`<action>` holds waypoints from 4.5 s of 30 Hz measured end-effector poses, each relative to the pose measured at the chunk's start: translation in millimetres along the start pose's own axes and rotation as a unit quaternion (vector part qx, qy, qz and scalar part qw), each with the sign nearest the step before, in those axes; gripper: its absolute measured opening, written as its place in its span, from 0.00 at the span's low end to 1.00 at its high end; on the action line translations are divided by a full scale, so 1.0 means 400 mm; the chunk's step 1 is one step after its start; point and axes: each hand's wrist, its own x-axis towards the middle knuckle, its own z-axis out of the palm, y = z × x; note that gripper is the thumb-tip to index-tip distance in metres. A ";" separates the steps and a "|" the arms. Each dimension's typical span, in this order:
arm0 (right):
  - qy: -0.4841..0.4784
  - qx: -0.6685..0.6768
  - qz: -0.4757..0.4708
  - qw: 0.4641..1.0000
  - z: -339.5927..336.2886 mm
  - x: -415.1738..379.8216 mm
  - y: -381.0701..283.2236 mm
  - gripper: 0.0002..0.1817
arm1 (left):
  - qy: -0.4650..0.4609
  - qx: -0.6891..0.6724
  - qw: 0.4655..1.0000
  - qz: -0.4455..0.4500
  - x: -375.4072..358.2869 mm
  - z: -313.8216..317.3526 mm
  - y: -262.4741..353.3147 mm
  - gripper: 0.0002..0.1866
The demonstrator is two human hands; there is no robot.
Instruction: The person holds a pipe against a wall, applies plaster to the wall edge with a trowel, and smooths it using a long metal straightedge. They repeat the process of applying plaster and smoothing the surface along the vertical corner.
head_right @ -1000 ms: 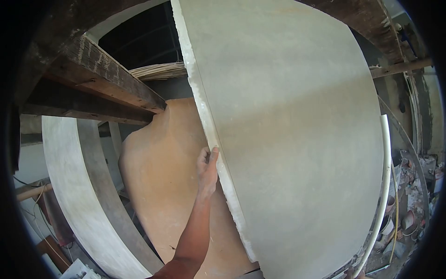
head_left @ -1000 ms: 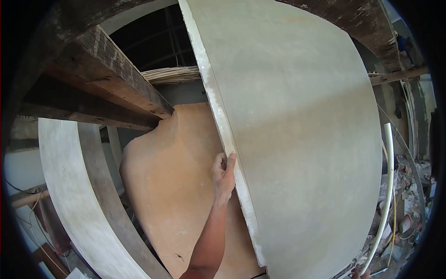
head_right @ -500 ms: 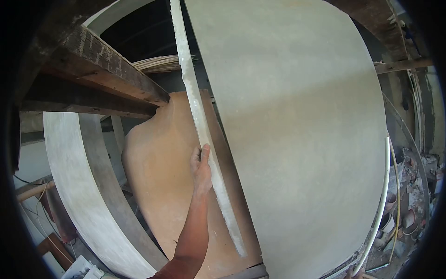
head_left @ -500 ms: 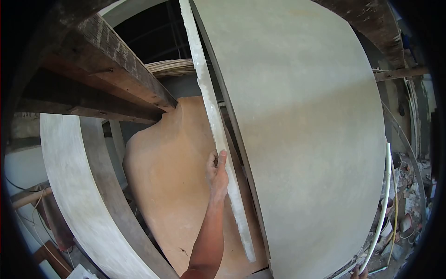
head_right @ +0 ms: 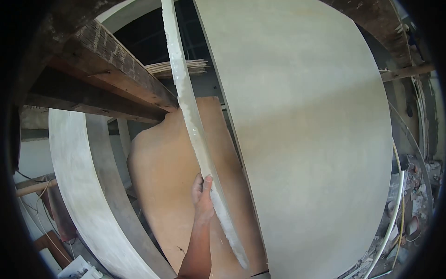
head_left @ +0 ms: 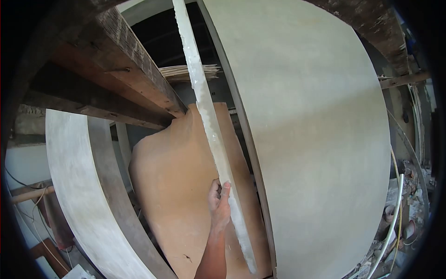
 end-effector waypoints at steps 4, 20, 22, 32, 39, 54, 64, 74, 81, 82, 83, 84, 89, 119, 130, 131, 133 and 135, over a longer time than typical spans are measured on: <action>0.191 0.131 -0.135 0.963 0.105 0.107 0.167 0.29 | 0.016 0.033 0.999 -0.003 -0.077 -0.032 0.019 0.11; 0.138 0.143 -0.023 0.980 -0.039 0.102 0.107 0.17 | 0.035 0.078 0.995 -0.051 -0.345 -0.180 0.033 0.28; 0.142 0.138 -0.003 0.980 -0.054 0.122 0.124 0.15 | -0.012 0.096 0.994 -0.057 -0.368 -0.196 0.041 0.34; 0.149 0.137 0.046 0.978 -0.086 0.123 0.204 0.19 | 0.022 0.086 0.982 -0.166 -0.549 -0.200 0.048 0.48; -0.036 -0.114 0.031 0.992 -0.044 0.101 0.367 0.27 | 0.067 0.204 0.965 -0.150 -0.756 -0.233 0.009 0.46; -0.329 -0.324 0.124 0.878 0.000 0.134 0.715 0.29 | 0.109 0.314 0.934 -0.128 -0.943 -0.213 0.150 0.43; -0.307 -0.261 0.157 0.901 -0.045 0.007 0.557 0.25 | 0.204 0.451 0.857 -0.145 -1.201 -0.308 0.201 0.36; -0.450 -0.130 0.187 0.864 0.004 0.000 0.558 0.09 | 0.309 0.503 0.801 -0.103 -1.241 -0.284 0.364 0.29; -0.635 -0.183 0.111 0.742 0.140 0.110 0.505 0.10 | 0.360 0.419 0.789 -0.268 -1.321 -0.256 0.442 0.23; -0.643 -0.190 0.108 0.734 0.159 0.121 0.464 0.10 | 0.370 0.424 0.782 -0.269 -1.335 -0.248 0.447 0.23; -0.662 -0.230 0.111 0.705 0.181 0.135 0.420 0.10 | 0.383 0.435 0.769 -0.271 -1.348 -0.242 0.447 0.23; -0.678 -0.269 0.112 0.675 0.206 0.148 0.384 0.10 | 0.395 0.445 0.756 -0.273 -1.364 -0.236 0.441 0.23; -0.736 -0.246 0.106 0.622 0.305 0.238 0.297 0.09 | 0.468 0.455 0.718 -0.241 -1.431 -0.191 0.407 0.28; -0.899 -0.172 0.150 0.374 0.655 -0.194 0.269 0.32 | 0.525 0.511 0.630 -0.258 -1.617 -0.299 0.260 0.26; -0.832 -0.238 0.125 0.485 0.710 -0.202 0.348 0.18 | 0.598 0.490 0.562 -0.294 -1.641 -0.165 0.400 0.36; -0.833 -0.256 0.091 0.482 0.725 -0.202 0.334 0.18 | 0.592 0.499 0.553 -0.308 -1.654 -0.152 0.411 0.36; -0.837 -0.260 0.029 0.481 0.747 -0.199 0.312 0.18 | 0.626 0.478 0.536 -0.306 -1.647 -0.119 0.427 0.38; -0.847 -0.285 -0.065 0.445 0.772 -0.179 0.274 0.18 | 0.645 0.472 0.527 -0.288 -1.627 -0.091 0.445 0.38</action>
